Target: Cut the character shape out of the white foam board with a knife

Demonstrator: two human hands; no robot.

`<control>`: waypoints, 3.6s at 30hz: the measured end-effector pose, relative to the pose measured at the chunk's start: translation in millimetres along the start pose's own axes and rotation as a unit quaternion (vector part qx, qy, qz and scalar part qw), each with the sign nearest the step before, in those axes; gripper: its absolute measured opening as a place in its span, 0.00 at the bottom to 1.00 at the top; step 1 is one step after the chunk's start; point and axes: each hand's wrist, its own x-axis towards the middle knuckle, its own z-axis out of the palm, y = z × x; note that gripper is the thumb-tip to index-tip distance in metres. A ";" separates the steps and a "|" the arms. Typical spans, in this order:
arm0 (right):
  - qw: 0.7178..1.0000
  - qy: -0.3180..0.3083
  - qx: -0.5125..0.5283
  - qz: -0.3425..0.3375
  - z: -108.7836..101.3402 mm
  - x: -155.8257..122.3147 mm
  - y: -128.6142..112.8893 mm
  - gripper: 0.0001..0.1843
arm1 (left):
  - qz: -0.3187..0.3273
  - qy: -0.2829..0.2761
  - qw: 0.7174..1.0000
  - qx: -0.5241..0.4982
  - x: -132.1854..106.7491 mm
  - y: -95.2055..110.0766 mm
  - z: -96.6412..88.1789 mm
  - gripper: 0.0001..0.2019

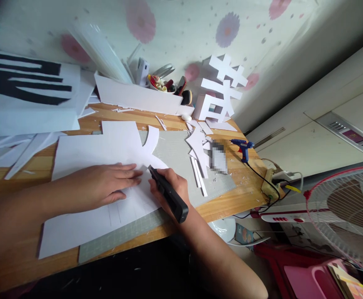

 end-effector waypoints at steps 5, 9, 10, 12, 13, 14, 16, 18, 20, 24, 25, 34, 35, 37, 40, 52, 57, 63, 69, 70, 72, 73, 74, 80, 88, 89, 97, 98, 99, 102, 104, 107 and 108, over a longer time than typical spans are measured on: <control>1.000 -0.001 -0.023 0.008 -4.0 -0.9 -9.2 0.08 | -0.006 -0.013 1.000 0.005 0.7 2.0 -2.0 0.20; 1.000 0.000 -0.026 -0.003 -5.9 -2.8 -11.2 0.08 | -0.011 -0.018 1.000 0.003 0.5 2.3 -2.6 0.20; 1.000 0.002 -0.027 -0.007 -6.0 -3.5 -10.8 0.08 | -0.012 -0.021 1.000 0.004 0.3 2.0 -2.4 0.20; 0.999 0.003 -0.032 -0.007 -6.1 -5.1 -9.8 0.08 | -0.012 -0.020 1.000 0.003 -0.2 0.6 -1.4 0.20; 0.999 0.003 -0.036 -0.005 -6.4 -5.9 -9.5 0.08 | -0.011 -0.015 1.000 0.001 -0.5 -0.4 -0.6 0.20; 0.999 0.001 -0.039 -0.004 -6.7 -6.6 -9.5 0.08 | -0.009 -0.010 1.000 -0.001 -0.8 -1.5 0.4 0.19; 0.999 -0.001 -0.041 -0.007 -7.9 -8.0 -10.6 0.08 | -0.003 0.000 1.000 -0.002 -1.2 -3.6 2.4 0.19; 0.999 -0.002 -0.043 -0.012 -9.5 -9.2 -12.4 0.08 | 0.001 0.006 1.000 0.000 -1.4 -5.1 3.8 0.18; 0.999 0.001 -0.048 -0.019 -11.2 -10.5 -14.1 0.07 | 0.000 0.003 1.000 0.003 -1.5 -5.5 4.1 0.17; 0.998 0.001 -0.060 -0.033 -14.1 -14.0 -15.2 0.07 | -0.001 -0.004 1.000 0.005 -1.5 -5.3 3.8 0.17; 0.997 -0.001 -0.064 -0.033 -14.7 -14.9 -14.9 0.07 | 0.000 -0.001 1.000 0.003 -1.6 -5.6 4.1 0.17; 0.996 -0.017 -0.080 -0.042 -19.7 -20.2 -13.0 0.06 | -0.004 -0.001 1.000 0.003 -2.2 -8.6 5.6 0.20; 0.996 -0.020 -0.081 -0.042 -20.4 -20.9 -13.0 0.06 | -0.007 -0.007 1.000 0.007 -2.0 -8.4 5.2 0.21; 0.995 -0.023 -0.082 -0.049 -21.7 -22.3 -12.9 0.07 | -0.009 -0.015 1.000 0.014 -1.7 -8.2 4.8 0.22; 0.994 -0.023 -0.085 -0.071 -24.1 -23.4 -14.1 0.07 | -0.007 -0.004 1.000 0.008 -1.7 -8.9 5.6 0.22; 0.987 -0.036 -0.105 -0.120 -34.4 -28.2 -20.6 0.07 | -0.016 -0.021 1.000 0.008 -1.8 -9.9 5.0 0.21; 0.983 -0.028 -0.107 -0.147 -36.3 -31.9 -18.5 0.08 | -0.022 -0.020 1.000 -0.003 -1.4 -11.6 7.2 0.22; 0.982 -0.053 -0.110 -0.141 -41.9 -37.0 -20.7 0.09 | -0.017 -0.012 1.000 0.006 -2.0 -14.1 8.4 0.21; 0.976 -0.050 -0.117 -0.179 -46.2 -41.8 -19.6 0.11 | -0.013 -0.004 1.000 0.002 -3.2 -16.9 10.7 0.20; 0.975 -0.054 -0.113 -0.184 -46.8 -42.2 -19.5 0.11 | -0.013 -0.003 1.000 0.003 -3.1 -17.2 10.9 0.20; 0.974 -0.060 -0.109 -0.190 -47.8 -43.1 -19.4 0.12 | -0.013 -0.004 1.000 0.008 -2.8 -17.7 11.2 0.20; 0.973 -0.062 -0.108 -0.193 -48.3 -43.6 -19.4 0.13 | -0.013 -0.002 1.000 0.009 -2.7 -17.9 11.3 0.20; 0.973 -0.064 -0.109 -0.194 -48.8 -44.3 -19.4 0.13 | -0.012 0.000 1.000 0.009 -2.6 -18.2 11.4 0.20; 0.971 -0.071 -0.110 -0.198 -52.6 -51.2 -22.1 0.15 | -0.008 0.003 1.000 0.011 -2.5 -18.2 11.0 0.20; 0.971 -0.083 -0.122 -0.185 -60.2 -58.2 -28.2 0.14 | -0.010 0.002 1.000 0.014 -3.5 -19.1 11.1 0.21; 0.973 -0.079 -0.117 -0.183 -60.8 -59.7 -27.8 0.14 | -0.010 0.004 1.000 0.013 -3.6 -19.2 11.6 0.21; 0.985 0.075 -0.117 -0.102 -53.5 -60.3 -15.9 0.10 | -0.020 -0.002 0.999 0.048 -2.0 -9.4 8.4 0.21; 0.986 0.085 -0.108 -0.090 -50.0 -54.7 -15.2 0.10 | -0.021 -0.003 0.998 0.052 -1.6 -8.0 7.8 0.21; 0.988 0.086 -0.100 -0.077 -46.1 -47.8 -15.0 0.11 | -0.022 -0.003 0.998 0.056 -1.2 -6.9 7.4 0.20; 0.994 0.053 -0.077 -0.052 -33.9 -22.7 -16.8 0.12 | -0.011 0.010 0.998 0.055 -0.7 -4.2 6.9 0.20; 0.997 0.023 -0.062 -0.041 -26.7 -7.8 -18.5 0.12 | 0.002 0.025 0.998 0.052 -0.7 -2.4 6.6 0.20; 0.999 0.000 -0.041 -0.014 -19.1 5.5 -18.8 0.11 | 0.019 0.036 0.998 0.057 -0.7 0.2 6.0 0.22; 0.999 -0.005 -0.036 -0.001 -17.4 7.6 -18.1 0.12 | 0.022 0.036 0.997 0.059 -0.6 0.8 5.8 0.22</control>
